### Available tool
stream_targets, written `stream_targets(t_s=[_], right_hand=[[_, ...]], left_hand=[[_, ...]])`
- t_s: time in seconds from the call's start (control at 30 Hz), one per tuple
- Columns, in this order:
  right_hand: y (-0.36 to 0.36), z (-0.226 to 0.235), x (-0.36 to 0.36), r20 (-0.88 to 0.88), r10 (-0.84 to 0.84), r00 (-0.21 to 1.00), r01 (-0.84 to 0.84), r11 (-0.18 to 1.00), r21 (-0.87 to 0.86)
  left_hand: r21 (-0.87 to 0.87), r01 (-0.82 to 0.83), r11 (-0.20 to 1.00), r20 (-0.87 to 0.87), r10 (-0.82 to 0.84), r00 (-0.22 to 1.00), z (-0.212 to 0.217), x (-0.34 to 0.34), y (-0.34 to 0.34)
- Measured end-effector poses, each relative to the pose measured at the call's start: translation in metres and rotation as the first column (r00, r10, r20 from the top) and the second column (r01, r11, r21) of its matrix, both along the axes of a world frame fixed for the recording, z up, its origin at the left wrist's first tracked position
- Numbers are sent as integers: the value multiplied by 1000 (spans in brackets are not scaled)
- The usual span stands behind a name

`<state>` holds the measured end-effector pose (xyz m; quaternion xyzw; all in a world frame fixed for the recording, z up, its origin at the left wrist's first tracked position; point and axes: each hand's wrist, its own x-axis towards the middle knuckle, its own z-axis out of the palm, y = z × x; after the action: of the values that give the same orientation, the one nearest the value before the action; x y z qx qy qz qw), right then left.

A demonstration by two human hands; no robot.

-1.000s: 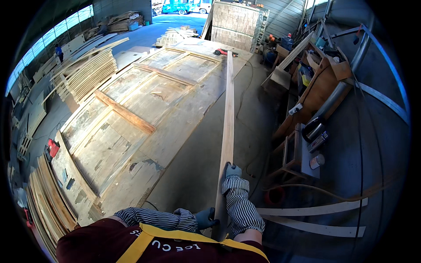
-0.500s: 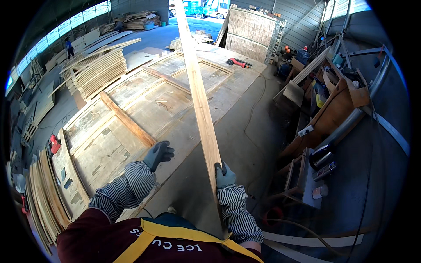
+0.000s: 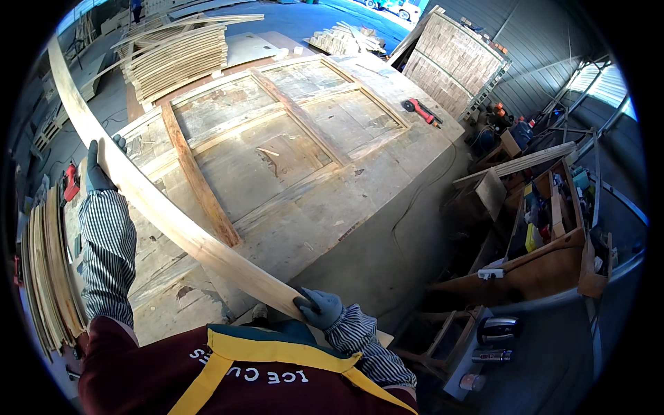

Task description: The person positions wooden planks on a large workbench and secures them using a red nail gun. They repeatedly align and fasten planks to form a rectangular frame, adjusting pieces as needed.

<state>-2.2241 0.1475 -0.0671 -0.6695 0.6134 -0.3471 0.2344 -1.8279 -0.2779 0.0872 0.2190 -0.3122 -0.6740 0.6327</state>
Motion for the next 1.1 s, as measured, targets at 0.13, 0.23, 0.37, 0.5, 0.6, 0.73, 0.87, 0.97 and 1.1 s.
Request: stream_targets(t_s=[0.13, 0.23, 0.37, 0.5, 0.6, 0.73, 0.87, 0.97, 1.1], right_hand=[[-60, -7, -77, -213, 160, 964, -124, 977, 174], [-128, -1, -143, -482, 210, 850, -70, 954, 292], [-219, 22, -138, -587, 377, 717, -421, 905, 67], [-278, -19, -127, -637, 508, 580, -546, 823, 159], [-308, -29, -156, -605, 593, 532, -536, 789, 301], [-308, -63, -235, -531, 607, 591, -617, 764, 187], [-297, -105, -298, -445, 679, 583, -576, 732, 363], [-285, -133, -340, -419, 714, 561, -559, 700, 445], [-303, -154, -377, -441, 722, 533, -505, 690, 518]], left_hand=[[111, -161, 981, 2, 162, 987, -104, 33, 47], [224, -295, 929, 38, 294, 955, -150, -15, 102], [367, -532, 763, 129, 525, 841, -181, -132, 159], [533, -533, 657, 99, 577, 811, -232, -226, 193], [639, -347, 687, -50, 487, 872, -271, -269, 227], [874, -170, 455, -37, 412, 910, -245, -326, 265], [765, -478, 431, -3, 745, 667, -256, -298, 291], [715, -611, 339, 17, 866, 500, -298, -259, 323], [767, -636, 88, 222, 894, 390, -333, -278, 309]])
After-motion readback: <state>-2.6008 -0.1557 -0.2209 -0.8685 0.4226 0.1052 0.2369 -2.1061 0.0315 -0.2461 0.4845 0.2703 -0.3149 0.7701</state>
